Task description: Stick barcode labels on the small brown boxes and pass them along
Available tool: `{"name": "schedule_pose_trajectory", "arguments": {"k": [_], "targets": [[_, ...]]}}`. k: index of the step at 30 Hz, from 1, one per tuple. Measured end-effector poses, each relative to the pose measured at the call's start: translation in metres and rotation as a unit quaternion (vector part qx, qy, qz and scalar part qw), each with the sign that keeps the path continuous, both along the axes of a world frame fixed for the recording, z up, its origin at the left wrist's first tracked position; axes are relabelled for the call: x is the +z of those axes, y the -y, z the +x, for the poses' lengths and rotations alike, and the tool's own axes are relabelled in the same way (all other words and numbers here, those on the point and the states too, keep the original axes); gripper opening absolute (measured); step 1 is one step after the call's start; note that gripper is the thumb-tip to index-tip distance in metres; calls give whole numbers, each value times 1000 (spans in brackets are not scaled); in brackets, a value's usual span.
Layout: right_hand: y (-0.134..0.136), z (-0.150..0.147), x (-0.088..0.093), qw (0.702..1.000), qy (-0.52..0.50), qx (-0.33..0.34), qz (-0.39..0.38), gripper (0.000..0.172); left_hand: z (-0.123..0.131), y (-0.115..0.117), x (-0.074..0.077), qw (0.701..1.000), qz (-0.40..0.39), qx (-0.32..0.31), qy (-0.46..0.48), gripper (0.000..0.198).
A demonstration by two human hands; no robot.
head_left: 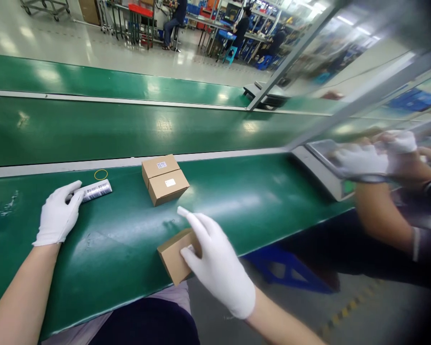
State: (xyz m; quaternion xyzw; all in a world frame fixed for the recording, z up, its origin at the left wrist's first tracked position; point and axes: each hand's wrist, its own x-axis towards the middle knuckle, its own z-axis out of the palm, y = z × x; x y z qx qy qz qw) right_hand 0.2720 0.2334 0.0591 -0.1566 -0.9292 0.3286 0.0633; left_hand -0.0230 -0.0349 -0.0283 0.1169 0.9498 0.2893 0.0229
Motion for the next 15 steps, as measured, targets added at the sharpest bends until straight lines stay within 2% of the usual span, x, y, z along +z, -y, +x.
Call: {"name": "schedule_pose_trajectory", "arguments": {"k": [3, 5, 7, 9, 12, 13, 15], "targets": [[-10, 11, -10, 992, -43, -111, 29, 84, 1, 0, 1, 1000, 7, -3, 4, 49], [-1, 19, -16, 980, -75, -177, 41, 80, 2, 0, 2, 1000, 13, -5, 9, 49], [24, 24, -23, 979, -69, -190, 38, 95, 3, 1, 3, 1000, 25, -8, 10, 49], [51, 24, -31, 985, -46, -164, 39, 110, 3, 1, 2, 999, 39, -8, 6, 49], [65, 20, -43, 984, -74, -153, 47, 104, 2, 1, -1, 998, 56, -1, 0, 50], [60, 19, -46, 981, -97, -169, 20, 102, 2, 1, -2, 998, 62, 0, 0, 50], [39, 18, -49, 957, -146, -219, -122, 100, 3, 2, -2, 997, 71, -1, 6, 51]]}}
